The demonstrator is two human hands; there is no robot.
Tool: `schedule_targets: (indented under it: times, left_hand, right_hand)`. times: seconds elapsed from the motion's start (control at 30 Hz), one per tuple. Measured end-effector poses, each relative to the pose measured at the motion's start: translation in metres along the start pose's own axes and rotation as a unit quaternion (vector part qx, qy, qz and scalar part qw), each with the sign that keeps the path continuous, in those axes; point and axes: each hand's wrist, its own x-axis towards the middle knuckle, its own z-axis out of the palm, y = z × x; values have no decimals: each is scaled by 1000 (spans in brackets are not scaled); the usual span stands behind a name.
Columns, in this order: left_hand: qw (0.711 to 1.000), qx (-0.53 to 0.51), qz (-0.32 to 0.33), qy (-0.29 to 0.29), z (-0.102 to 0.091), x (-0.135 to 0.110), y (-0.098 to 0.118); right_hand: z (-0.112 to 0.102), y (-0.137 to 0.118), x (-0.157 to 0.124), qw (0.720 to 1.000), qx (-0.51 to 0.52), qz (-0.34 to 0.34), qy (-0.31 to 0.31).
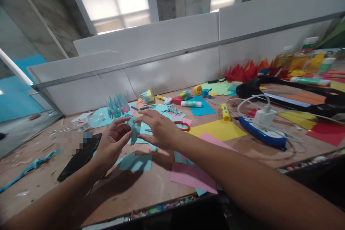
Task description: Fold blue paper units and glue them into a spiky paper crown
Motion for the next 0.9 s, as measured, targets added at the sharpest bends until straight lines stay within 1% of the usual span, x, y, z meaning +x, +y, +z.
schedule_targets:
  times: [0.07,0.13,0.17,0.23,0.27,0.3,0.33,0.37,0.43,0.5,0.57,0.63,0.67,0.7,0.73,0.8,0.83,0.9]
  left_hand:
    - [1000,-7,0,-1,1,-1,0]
    - [1000,-3,5,-2,2,-1,0]
    - [1000,1,9,-1,2,-1,-1]
    - [1000,21,22,4,1,-1,-3]
    - [998,48,36,8,-1,-1,-4]
    - [994,94,59,12,-3,-1,-5]
    - [983,160,91,9,-5,-1,-6]
    - [963,235,132,2,-7,-1,-6]
    - [901,367,228,-23,-11,-1,-6]
    - [844,438,307,-41,-14,-2,-3]
    - [806,478,349,-21,-14,-3,-1]
    - [782,509,360,6,-13,-5,2]
    - [780,514,358,9,-12,-6,2]
    - [788,507,350,3,-10,-7,2]
    - [805,489,336,-10,-9,-9,2]
    - [853,437,284,-31,-7,-11,0]
    - [874,414,252,-30,-5,-12,-1]
    - [904,380,194,-17,-4,-13,-4]
  right_hand:
    - [1,2,0,1000,7,-8,-15]
    - [3,2,-1,1000,18,-7,-13]
    - [4,2,-1,1000,29,2,-2]
    - [6,2,-2,996,69,41,24]
    - [7,1,-2,993,91,67,30]
    - [7,0,-3,990,106,89,32]
    - [7,0,-3,987,114,105,30]
    - [7,-1,-2,986,115,115,25]
    - [6,-3,-1,987,115,110,12]
    - [5,-5,0,987,134,92,2]
    - [6,-6,0,986,151,76,1]
    - [6,-6,0,987,141,68,24]
    - [7,-5,0,989,128,66,39]
    - [7,-5,0,990,114,61,54]
    - [7,-5,0,991,100,52,69]
    - [6,-4,0,992,79,28,90]
    - [6,-4,0,992,73,17,100]
    - [5,-4,0,991,74,-1,108]
